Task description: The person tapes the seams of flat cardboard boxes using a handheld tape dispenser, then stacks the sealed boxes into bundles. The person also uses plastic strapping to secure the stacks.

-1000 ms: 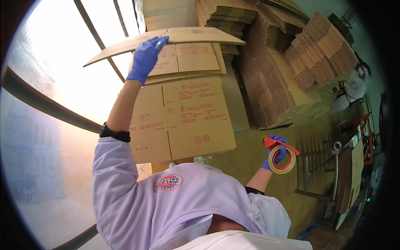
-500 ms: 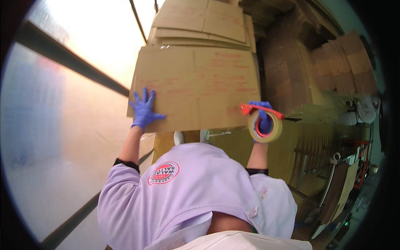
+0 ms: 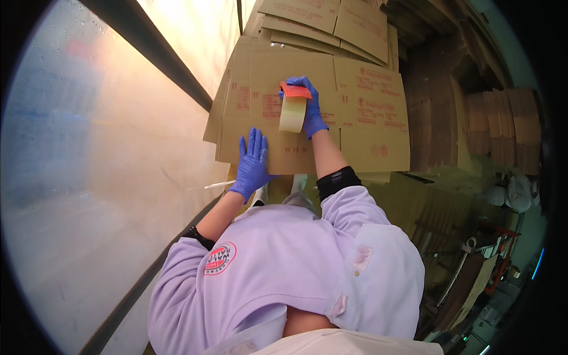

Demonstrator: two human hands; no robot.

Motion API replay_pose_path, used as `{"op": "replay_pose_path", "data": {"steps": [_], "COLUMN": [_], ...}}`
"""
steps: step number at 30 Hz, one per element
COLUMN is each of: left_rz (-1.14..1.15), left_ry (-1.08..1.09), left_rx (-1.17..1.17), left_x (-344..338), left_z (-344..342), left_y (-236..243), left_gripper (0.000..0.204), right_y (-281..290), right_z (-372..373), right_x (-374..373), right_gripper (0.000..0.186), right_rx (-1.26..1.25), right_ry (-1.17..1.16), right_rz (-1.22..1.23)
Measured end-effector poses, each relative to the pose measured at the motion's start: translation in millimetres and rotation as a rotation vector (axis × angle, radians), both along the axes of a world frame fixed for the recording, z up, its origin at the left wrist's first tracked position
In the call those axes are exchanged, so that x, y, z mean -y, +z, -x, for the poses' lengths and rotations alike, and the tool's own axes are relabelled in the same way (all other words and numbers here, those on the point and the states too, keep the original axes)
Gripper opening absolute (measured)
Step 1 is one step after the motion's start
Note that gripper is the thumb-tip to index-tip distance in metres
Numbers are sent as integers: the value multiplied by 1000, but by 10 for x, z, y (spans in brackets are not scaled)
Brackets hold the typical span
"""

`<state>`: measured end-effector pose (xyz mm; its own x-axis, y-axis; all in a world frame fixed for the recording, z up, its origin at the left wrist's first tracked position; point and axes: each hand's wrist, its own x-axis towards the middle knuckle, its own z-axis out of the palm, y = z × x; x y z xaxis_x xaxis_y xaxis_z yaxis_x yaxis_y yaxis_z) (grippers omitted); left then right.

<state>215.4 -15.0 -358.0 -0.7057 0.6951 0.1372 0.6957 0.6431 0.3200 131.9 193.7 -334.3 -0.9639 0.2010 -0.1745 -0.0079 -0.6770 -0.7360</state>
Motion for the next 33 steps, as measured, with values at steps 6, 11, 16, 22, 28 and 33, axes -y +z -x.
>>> {"op": "replay_pose_path", "data": {"steps": [6,11,16,22,28,33], "left_rz": [9,74,145,140,-238,142], "left_ry": [43,48,37,-170,-301,128], "left_rx": [22,33,-39,-151,-405,-852], "left_x": [-26,-94,-133,-149,-299,-533], "left_z": [-58,-16,-13,97,1232,2388], "left_y": [27,110,40,967,2842,3205], "left_gripper": [97,95,84,62,28,46], "right_y": [31,421,325,1228,1781,1478], "right_z": [-957,-723,-462,-1496,-2703,-2927], "right_x": [373,165,-145,-468,-1731,-1653], "right_gripper": [11,22,26,28,42,38], "right_rx": [-48,279,-67,-566,-1052,-666], "right_ry": [-72,206,733,72,-387,-697], "right_rz": [-468,88,-719,-154,-493,-607]}}
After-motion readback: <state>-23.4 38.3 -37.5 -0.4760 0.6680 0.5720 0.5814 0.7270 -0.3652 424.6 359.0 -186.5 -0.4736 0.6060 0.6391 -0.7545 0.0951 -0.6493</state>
